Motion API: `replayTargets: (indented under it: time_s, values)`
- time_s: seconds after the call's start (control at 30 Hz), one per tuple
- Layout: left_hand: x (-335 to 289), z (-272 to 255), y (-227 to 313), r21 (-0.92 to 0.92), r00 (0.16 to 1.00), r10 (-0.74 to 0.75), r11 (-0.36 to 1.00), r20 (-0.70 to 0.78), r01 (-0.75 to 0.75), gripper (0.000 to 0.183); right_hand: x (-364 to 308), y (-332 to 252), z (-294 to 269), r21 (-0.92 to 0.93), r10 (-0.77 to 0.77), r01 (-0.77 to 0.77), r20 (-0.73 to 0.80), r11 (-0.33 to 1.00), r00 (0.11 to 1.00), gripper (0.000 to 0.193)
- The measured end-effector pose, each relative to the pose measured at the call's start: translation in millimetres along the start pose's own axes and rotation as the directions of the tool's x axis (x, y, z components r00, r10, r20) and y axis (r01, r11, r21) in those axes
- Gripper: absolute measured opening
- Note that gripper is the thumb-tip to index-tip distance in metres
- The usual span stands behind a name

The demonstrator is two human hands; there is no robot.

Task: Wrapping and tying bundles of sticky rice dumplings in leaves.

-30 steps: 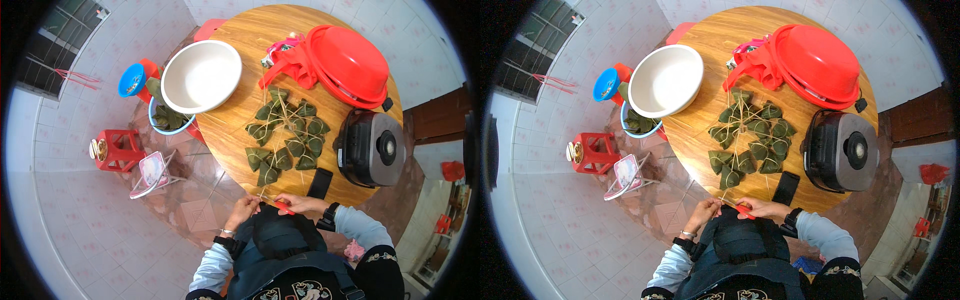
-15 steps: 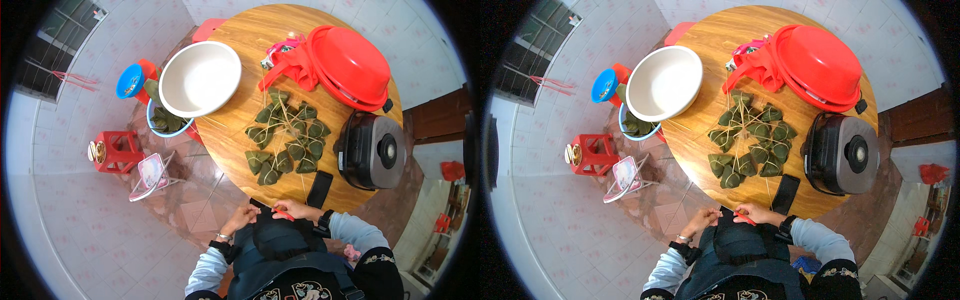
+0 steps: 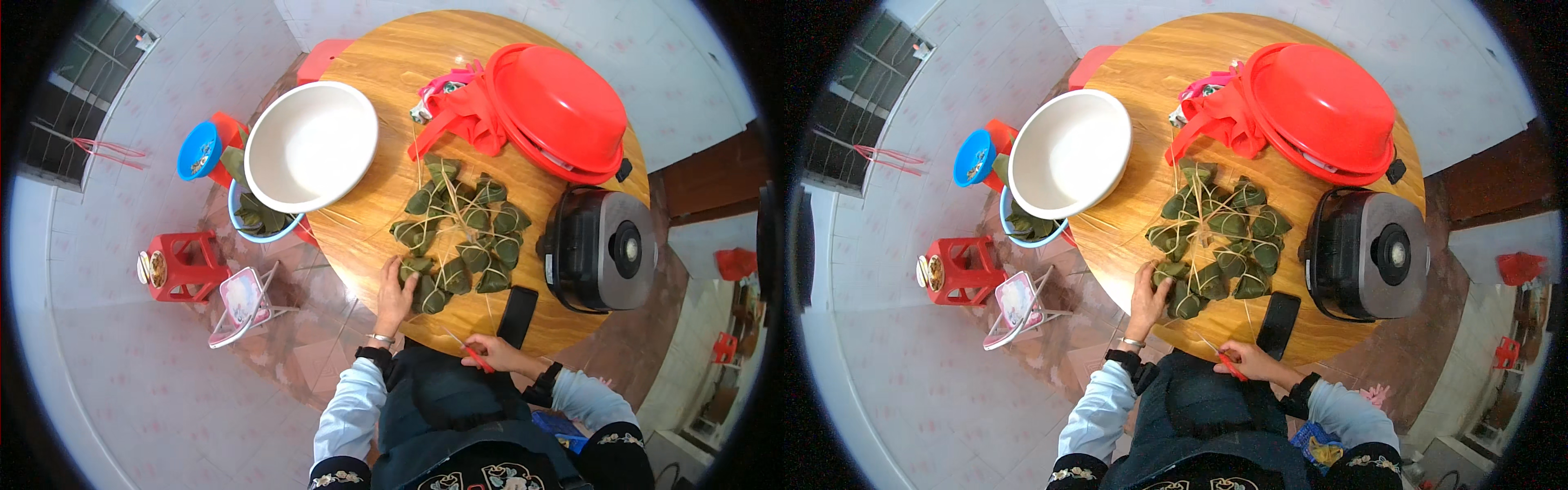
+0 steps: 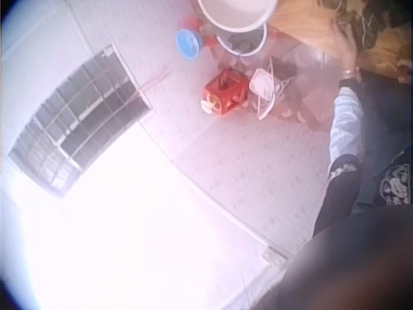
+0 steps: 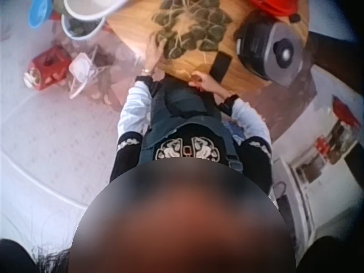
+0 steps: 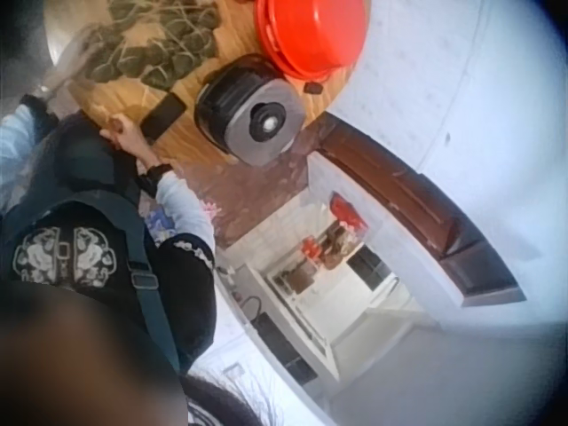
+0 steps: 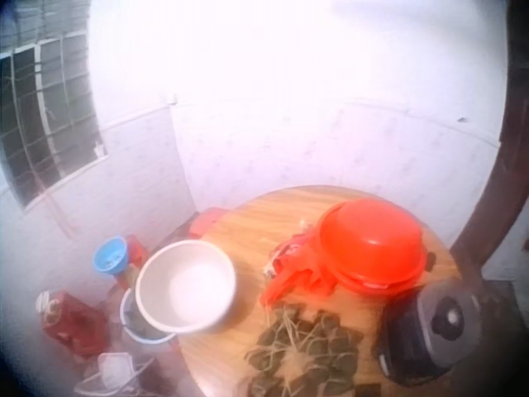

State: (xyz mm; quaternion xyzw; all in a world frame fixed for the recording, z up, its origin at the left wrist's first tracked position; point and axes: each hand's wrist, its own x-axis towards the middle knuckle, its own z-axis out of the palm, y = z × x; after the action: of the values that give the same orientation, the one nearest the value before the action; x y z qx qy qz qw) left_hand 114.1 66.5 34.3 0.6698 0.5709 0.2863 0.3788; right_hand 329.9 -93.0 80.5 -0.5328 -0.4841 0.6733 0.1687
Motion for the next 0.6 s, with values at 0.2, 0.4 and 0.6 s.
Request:
replayTargets:
  time_s: [0.2, 0.4, 0.6]
  values:
    - [1, -50, 10, -0.619, 0.842, -0.419, 0.574, 0.339, 0.535, 0.037, -6, -5, -6, -0.036, 0.037, -0.041, -0.103, 0.999, 0.994, 0.046]
    - [-21, -78, 12, -0.761, 0.746, -0.403, 0.162, 0.53, 0.628, 0.04, 3, -13, -13, -0.598, -0.108, -0.039, -0.207, 0.801, 0.972, 0.042]
    - [-37, -79, 29, -0.761, 0.696, -0.384, -0.031, 0.607, 0.648, 0.036, 25, -4, -10, -0.854, -0.325, -0.075, -0.276, 0.515, 0.905, 0.033]
